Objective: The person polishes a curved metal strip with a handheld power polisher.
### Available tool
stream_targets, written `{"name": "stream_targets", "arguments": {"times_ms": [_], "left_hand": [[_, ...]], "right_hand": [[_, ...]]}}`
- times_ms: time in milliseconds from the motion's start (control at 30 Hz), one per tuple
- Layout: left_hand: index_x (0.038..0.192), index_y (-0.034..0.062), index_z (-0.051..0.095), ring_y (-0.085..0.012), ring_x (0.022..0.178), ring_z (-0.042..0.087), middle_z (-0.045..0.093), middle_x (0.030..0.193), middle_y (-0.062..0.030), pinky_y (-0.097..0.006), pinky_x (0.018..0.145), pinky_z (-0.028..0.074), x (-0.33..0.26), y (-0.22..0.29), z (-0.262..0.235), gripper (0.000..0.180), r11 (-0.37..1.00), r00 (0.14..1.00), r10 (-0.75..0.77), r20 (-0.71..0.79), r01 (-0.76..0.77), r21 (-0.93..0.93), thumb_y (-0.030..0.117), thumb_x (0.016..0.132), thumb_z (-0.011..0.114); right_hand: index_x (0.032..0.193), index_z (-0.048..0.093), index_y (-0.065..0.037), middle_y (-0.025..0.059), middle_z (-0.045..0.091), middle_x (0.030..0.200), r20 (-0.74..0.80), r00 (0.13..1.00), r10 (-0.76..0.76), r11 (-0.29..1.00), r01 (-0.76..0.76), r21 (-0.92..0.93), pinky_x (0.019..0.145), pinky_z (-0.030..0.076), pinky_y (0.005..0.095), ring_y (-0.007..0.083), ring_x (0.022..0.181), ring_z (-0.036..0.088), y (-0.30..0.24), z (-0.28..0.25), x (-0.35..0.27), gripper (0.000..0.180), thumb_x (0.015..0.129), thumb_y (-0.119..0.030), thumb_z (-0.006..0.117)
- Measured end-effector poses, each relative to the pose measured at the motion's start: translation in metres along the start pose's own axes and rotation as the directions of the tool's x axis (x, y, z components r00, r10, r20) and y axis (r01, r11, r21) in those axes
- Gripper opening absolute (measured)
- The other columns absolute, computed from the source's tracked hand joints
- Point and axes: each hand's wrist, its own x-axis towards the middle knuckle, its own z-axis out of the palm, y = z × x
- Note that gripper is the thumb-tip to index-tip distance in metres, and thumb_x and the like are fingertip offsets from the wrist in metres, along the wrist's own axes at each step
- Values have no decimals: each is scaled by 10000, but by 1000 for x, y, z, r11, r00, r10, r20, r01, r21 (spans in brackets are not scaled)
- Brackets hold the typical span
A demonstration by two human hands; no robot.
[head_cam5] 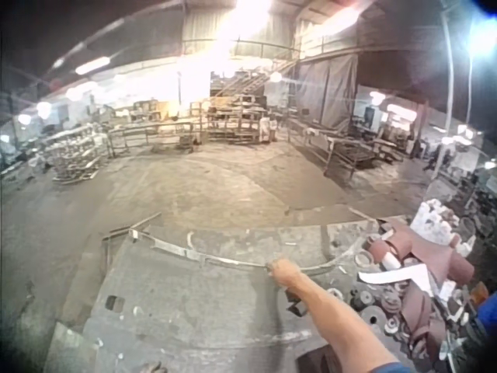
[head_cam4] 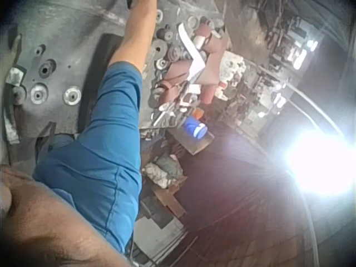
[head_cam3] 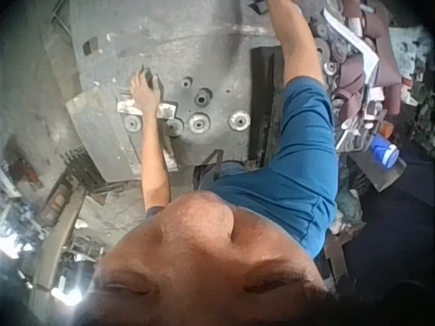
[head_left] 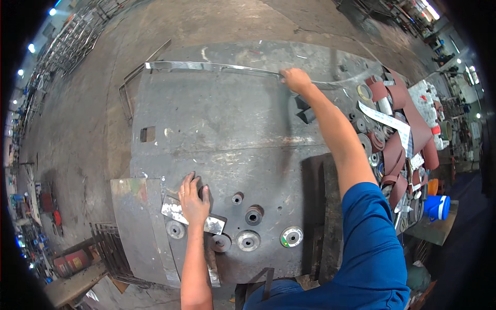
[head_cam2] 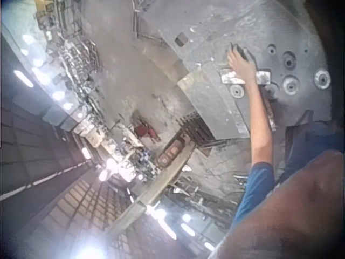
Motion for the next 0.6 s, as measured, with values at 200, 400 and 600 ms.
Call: {"name": "stream_targets", "arguments": {"times_ms": [200,400,600], "left_hand": [[1163,43,614,-318,1302,480,553,1375,-94,-451,1076,368,-1,-5,-4,346,1000,1000,-10,-8,10,-24,159,846,689],[1163,37,615,-316,1301,481,553,1375,-96,-449,1075,369,1,-1,-1,345,999,1000,12,-13,-12,-39,161,849,686],[1161,43,622,-309,1306,480,552,1377,-97,-444,1077,365,-1,1,-4,333,999,1000,4,-3,-4,-33,155,852,674]], "right_hand": [[1077,628,-61,162,693,999,-11,988,-152,988,152,2,800,526,497,386,951,665,0,3,-38,221,900,-193,639],[1039,636,-61,164,689,992,-46,975,-215,971,219,97,779,511,500,391,942,654,9,0,-64,193,901,-196,637],[1026,657,-75,155,697,959,31,971,-236,970,233,73,785,512,487,380,946,656,2,-4,-65,206,889,-228,658]]}}
